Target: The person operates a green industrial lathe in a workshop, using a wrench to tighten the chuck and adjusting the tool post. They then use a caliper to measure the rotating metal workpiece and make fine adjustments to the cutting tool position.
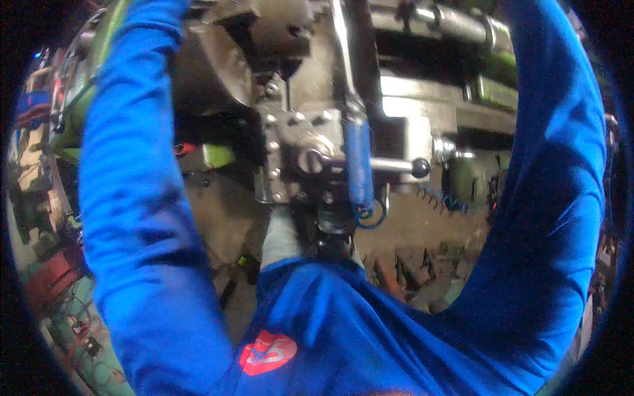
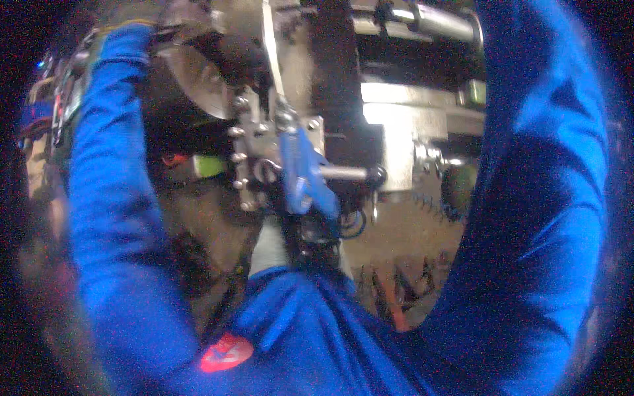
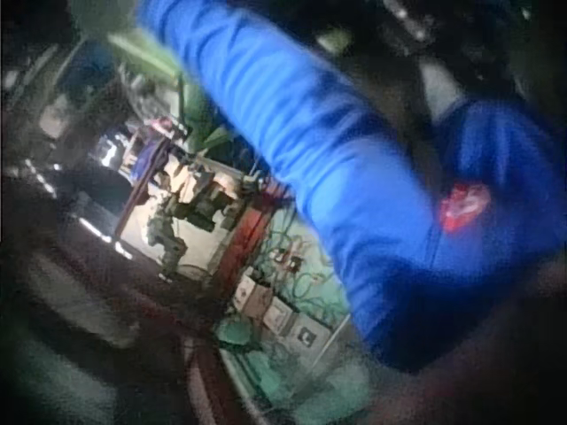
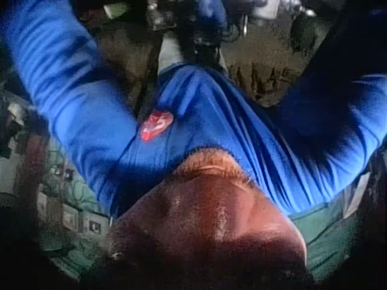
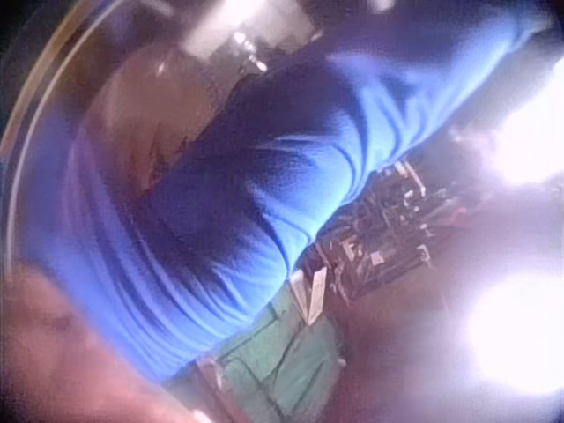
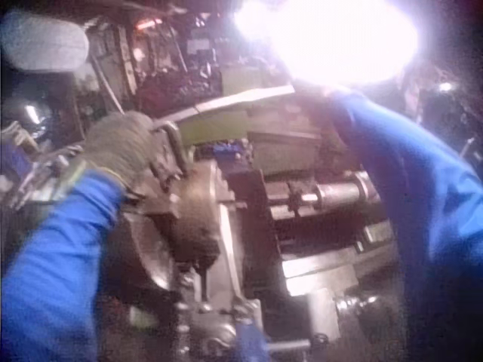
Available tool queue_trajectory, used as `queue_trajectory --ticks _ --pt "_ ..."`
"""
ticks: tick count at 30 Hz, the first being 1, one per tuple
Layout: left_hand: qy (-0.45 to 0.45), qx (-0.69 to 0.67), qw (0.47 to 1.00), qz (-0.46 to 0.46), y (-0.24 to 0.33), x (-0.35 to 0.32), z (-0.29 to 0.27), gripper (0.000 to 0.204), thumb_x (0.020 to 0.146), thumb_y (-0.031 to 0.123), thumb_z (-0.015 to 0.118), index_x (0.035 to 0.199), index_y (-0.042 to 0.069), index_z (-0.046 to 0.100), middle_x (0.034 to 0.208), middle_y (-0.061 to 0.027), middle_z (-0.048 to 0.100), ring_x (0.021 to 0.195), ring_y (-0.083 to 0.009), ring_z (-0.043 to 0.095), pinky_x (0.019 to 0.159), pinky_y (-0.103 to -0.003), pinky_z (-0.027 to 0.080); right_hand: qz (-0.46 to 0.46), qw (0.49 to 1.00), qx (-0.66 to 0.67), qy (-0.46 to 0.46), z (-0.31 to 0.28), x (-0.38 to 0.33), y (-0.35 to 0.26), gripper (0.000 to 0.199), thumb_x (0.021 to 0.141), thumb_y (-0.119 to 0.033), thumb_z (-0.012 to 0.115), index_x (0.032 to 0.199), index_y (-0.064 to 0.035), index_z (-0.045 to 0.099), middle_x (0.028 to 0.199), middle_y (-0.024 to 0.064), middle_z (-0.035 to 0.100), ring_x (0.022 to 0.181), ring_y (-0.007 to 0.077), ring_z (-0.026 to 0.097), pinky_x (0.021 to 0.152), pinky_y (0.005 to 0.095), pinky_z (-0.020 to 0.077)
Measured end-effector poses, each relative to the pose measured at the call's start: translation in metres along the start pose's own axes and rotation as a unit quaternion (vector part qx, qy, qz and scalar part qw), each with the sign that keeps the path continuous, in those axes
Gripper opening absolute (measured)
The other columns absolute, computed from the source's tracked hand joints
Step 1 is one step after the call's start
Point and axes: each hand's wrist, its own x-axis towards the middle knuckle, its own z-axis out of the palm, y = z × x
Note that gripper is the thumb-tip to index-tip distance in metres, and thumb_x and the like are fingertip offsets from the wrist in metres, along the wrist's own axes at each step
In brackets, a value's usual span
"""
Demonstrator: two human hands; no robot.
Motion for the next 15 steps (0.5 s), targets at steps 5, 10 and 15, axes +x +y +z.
queue_trajectory --ticks 5,10,15 --pt "-0.027 -0.027 0.999 -0.039 -0.021 0.001 0.019 0.038 0.095 0.047 0.064 0.101 0.013 0.08 0.088 -0.0147 0.077 0.083 -0.0352 0.073 0.067 -0.044 0.056 -0.012 0.997 -0.071 -0.019 -0.027 0.027 0.003 0.038 0.086 -0.026 0.072 0.119 -0.0078 0.072 0.114 0.0174 0.074 0.101 0.0301 0.073 0.086 0.0436 0.058" --pt "-0.042 -0.107 0.993 0.012 -0.02 0.005 0.039 0.031 0.086 0.042 0.065 0.102 0.021 0.081 0.1 -0.0153 0.077 0.095 -0.0373 0.075 0.082 -0.054 0.059 -0.033 0.998 -0.035 -0.046 -0.006 0.027 0.031 0.045 0.087 -0.026 0.072 0.128 -0.0073 0.068 0.122 0.0202 0.072 0.113 0.0346 0.069 0.096 0.0448 0.0539" --pt "0.03 -0.146 0.988 0.041 -0.032 0.007 0.048 0.025 0.087 0.035 0.067 0.095 0.017 0.081 0.094 -0.015 0.077 0.091 -0.0352 0.076 0.079 -0.052 0.06 -0.04 0.997 -0.017 0.057 -0.016 0.017 0.018 0.034 0.089 -0.028 0.073 0.118 -0.01 0.073 0.12 0.0152 0.073 0.112 0.0362 0.069 0.097 0.0452 0.0552"
